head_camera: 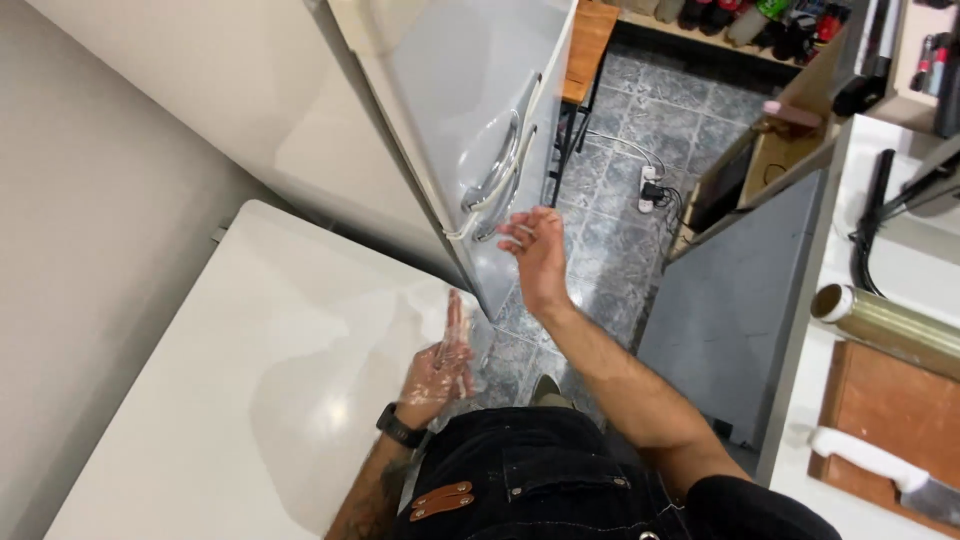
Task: Slicing bacon using a commercial meat slicer, portioning by weight, and storing in a refrigerator.
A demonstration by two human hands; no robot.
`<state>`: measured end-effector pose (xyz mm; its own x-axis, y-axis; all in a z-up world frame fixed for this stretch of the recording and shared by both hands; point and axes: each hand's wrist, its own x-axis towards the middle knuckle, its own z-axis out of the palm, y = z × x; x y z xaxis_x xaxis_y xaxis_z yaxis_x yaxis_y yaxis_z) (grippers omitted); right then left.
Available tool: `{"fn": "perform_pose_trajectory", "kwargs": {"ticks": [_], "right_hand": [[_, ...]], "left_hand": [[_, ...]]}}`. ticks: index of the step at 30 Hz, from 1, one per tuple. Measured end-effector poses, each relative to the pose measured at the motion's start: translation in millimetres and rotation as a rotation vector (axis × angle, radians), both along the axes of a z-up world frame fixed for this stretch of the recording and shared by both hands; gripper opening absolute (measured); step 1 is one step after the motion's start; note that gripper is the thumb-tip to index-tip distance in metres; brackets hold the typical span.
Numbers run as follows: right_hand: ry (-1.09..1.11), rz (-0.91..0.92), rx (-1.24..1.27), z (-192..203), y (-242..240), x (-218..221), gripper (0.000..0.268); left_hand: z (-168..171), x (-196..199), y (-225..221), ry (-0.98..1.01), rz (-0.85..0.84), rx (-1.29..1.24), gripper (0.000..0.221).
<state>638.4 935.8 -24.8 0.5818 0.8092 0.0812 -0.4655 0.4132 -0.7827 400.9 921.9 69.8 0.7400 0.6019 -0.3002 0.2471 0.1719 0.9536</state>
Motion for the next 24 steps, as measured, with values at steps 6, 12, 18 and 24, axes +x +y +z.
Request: {"fn": "perform_pose_trajectory", "kwargs": {"ticks": [6,12,18,24], "right_hand": [[0.879,-0.154,-0.132,51.0,69.9,51.2,0.026],[0.648,-0.222,-0.215,70.9,16.1,94.1,0.025],[0.342,-0.349,-0.141,36.9,-86.7,224.8,0.043],[0.127,-0.817,-0.163,20.0,-157.6,313.1,0.082]], "left_hand": [[-99.6,-32.5,4.1,0.218,0.228,0.114,0.039],[-102.0,2.0,23.2,0.302,-0.260,0.512,0.081],[-74.2,92.1,39.2,0.150,-0.110,0.249,0.049],[-54.4,237.9,105.5,-0.101,0.014,0.398,0.051]]}}
